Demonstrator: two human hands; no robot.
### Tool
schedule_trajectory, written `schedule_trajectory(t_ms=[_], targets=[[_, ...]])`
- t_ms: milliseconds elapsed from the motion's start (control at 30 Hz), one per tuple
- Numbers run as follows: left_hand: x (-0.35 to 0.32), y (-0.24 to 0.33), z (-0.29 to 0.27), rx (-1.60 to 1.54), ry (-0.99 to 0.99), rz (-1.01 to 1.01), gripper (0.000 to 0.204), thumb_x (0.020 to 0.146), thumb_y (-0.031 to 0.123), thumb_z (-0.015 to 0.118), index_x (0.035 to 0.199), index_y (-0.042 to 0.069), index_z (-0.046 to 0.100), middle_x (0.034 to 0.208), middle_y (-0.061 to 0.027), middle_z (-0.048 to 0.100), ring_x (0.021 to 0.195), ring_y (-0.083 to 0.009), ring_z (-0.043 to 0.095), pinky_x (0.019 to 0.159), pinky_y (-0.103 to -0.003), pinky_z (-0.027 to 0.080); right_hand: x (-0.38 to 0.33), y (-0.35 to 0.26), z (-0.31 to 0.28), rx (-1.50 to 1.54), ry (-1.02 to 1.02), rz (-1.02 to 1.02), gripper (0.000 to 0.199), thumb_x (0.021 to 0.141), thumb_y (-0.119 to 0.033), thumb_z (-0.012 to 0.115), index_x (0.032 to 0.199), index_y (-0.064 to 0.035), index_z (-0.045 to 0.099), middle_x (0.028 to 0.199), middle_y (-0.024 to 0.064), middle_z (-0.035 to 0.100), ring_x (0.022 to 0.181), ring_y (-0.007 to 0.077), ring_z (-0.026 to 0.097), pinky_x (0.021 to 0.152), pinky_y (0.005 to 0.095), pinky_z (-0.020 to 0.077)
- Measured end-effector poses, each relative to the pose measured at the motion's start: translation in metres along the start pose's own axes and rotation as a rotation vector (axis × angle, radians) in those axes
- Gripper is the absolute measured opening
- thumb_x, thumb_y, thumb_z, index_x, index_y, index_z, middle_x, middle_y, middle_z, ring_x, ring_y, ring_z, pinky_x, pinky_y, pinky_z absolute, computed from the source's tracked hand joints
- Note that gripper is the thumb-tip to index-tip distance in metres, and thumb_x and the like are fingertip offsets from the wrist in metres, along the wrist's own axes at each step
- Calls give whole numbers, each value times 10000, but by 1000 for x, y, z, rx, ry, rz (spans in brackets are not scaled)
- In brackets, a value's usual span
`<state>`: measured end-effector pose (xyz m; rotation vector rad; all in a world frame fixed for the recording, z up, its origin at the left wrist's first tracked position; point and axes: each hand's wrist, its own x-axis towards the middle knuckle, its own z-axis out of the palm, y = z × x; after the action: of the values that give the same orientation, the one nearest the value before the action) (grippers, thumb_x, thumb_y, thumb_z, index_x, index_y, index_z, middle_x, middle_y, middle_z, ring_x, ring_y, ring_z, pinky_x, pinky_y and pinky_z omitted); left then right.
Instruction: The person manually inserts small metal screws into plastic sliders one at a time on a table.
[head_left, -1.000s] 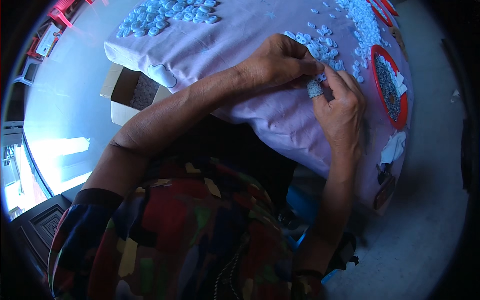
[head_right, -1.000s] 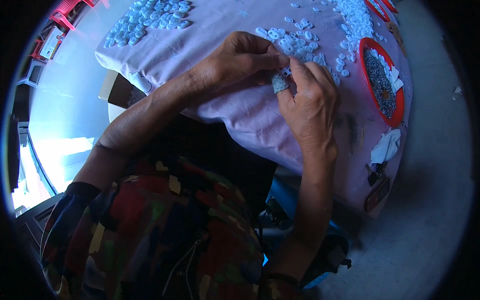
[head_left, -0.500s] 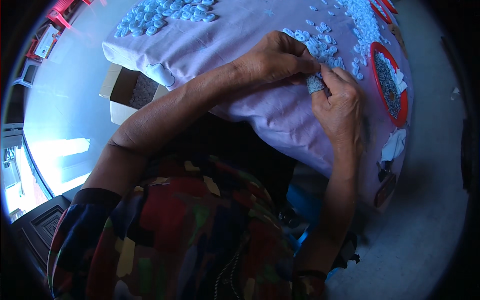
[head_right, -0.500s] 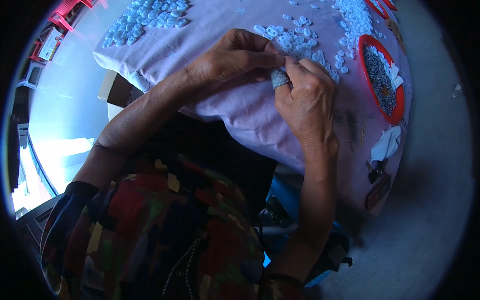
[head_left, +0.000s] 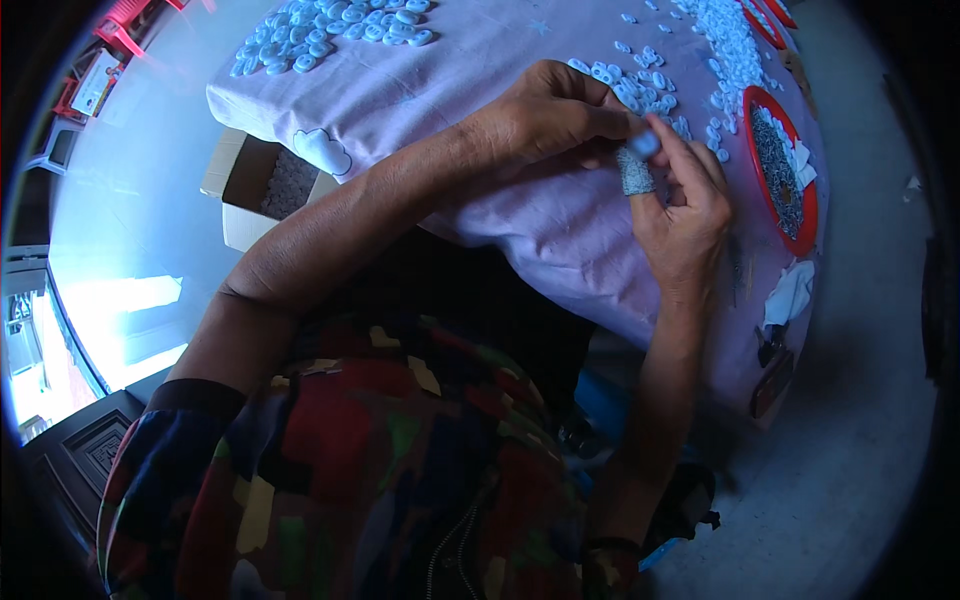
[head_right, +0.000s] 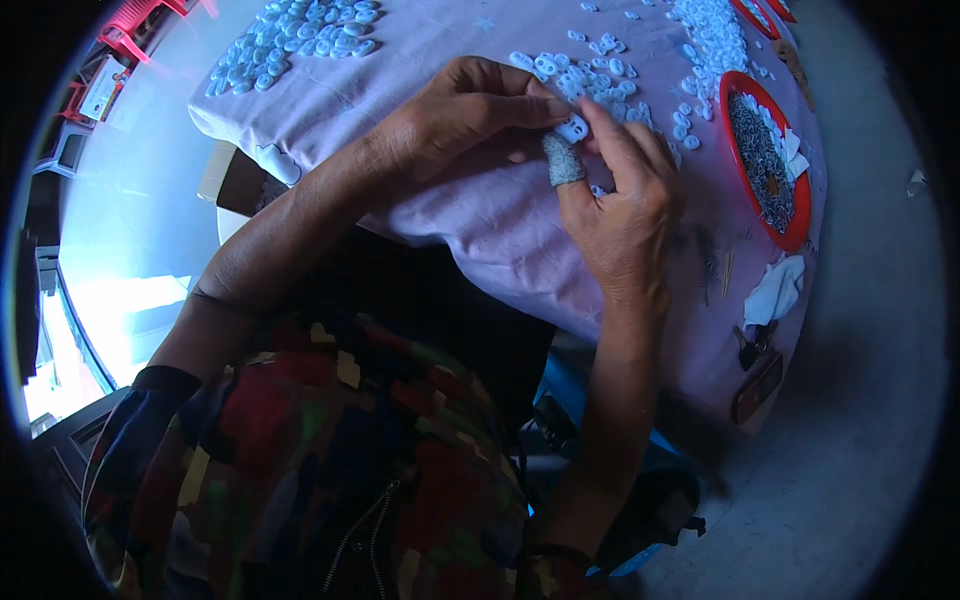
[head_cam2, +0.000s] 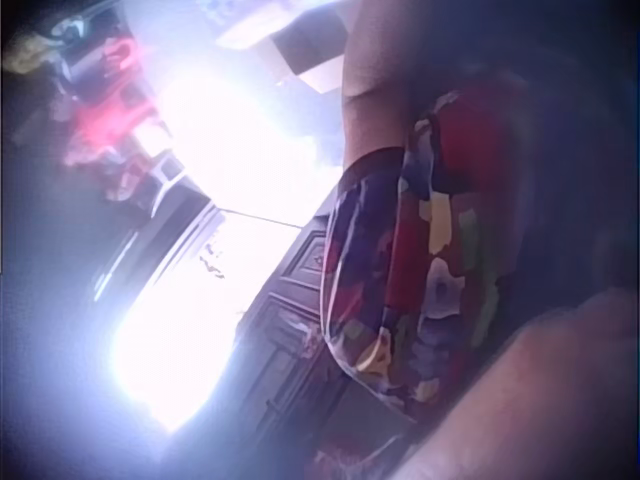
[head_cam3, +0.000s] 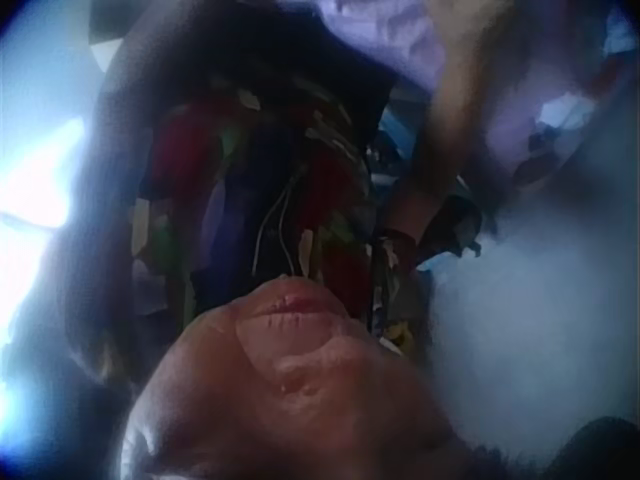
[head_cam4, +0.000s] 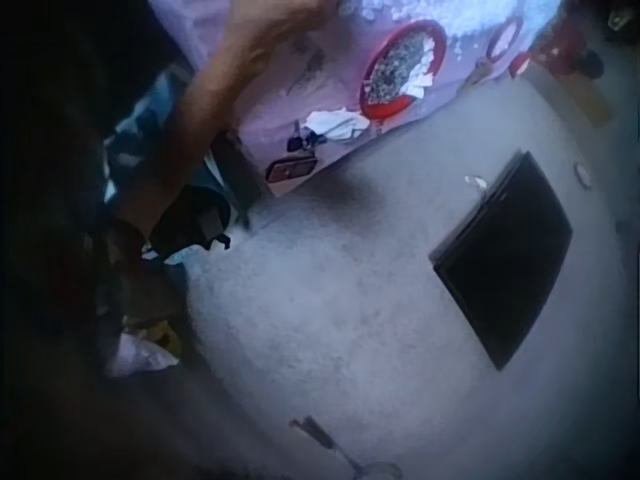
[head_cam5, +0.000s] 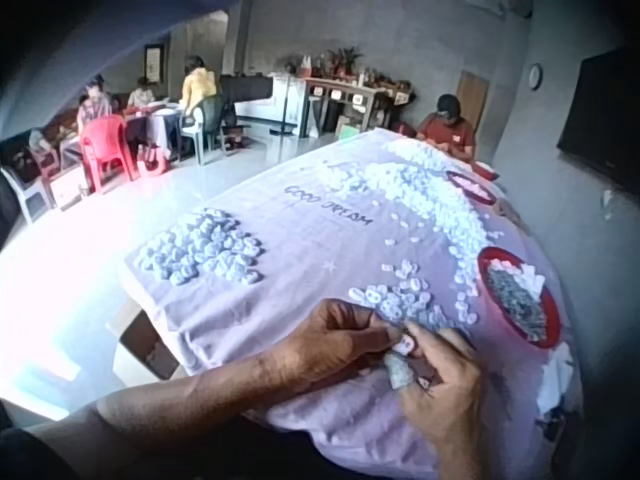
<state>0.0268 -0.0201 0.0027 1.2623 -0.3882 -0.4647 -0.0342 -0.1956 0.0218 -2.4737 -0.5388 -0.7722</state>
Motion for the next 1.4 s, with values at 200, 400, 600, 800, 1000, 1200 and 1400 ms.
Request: schedule_trajectory(t_ms=[200, 400, 600, 800, 1000, 1200, 1400], targets=[[-4, 3, -4, -74, -5, 50, 160, 892, 134, 699, 869, -23, 718, 713, -61, 665, 600, -96, 598, 539, -211, 483, 2, 5, 7, 26, 30, -97, 319, 803, -92, 705, 1110, -5, 689, 863, 113, 638, 779, 265, 633, 687, 362, 509], [-28, 39, -45, 511, 120, 360, 178, 954, 122, 607, 1012, -22, 694, 911, -101, 719, 822, -142, 693, 720, -263, 567, -6, 9, -1, -25, 57, -86, 262, 860, -83, 657, 1109, -7, 693, 852, 124, 636, 777, 283, 632, 678, 373, 508], [-70, 61, -127, 564, 428, 251, 247, 961, 262, 623, 1037, 46, 716, 901, -59, 736, 665, -71, 588, 589, -207, 470, -9, 12, 7, -90, -3, -75, 207, 863, -28, 622, 1044, 5, 718, 782, 122, 625, 710, 267, 620, 606, 361, 497], [-79, 58, -134, 291, 280, 220, 249, 945, 285, 644, 1032, 65, 723, 920, -64, 736, 623, -47, 577, 534, -197, 440, -8, 7, 6, -104, 10, -87, 208, 865, -15, 613, 1040, 2, 724, 744, 99, 612, 662, 225, 596, 553, 324, 475], [-79, 58, -113, 165, 216, 218, 200, 939, 236, 654, 1023, 70, 726, 881, -73, 745, 566, -31, 587, 488, -186, 423, -9, 10, 7, -121, 16, -82, 210, 863, -10, 614, 1043, 0, 722, 738, 93, 607, 662, 215, 598, 539, 316, 469], [-81, 57, -108, 78, 208, 174, 185, 930, 220, 666, 1009, 63, 725, 885, -81, 744, 568, -28, 580, 492, -183, 418, -10, 7, 7, -117, 5, -50, 204, 868, -10, 612, 1040, 1, 722, 748, 95, 613, 668, 210, 610, 534, 313, 473], [-86, 62, -106, 38, 215, 169, 192, 928, 236, 670, 974, 61, 732, 862, -74, 744, 567, -26, 570, 503, -185, 426, -11, 9, 7, -117, 15, -56, 205, 883, -23, 606, 1050, -2, 722, 785, 112, 635, 677, 220, 625, 541, 308, 483]])
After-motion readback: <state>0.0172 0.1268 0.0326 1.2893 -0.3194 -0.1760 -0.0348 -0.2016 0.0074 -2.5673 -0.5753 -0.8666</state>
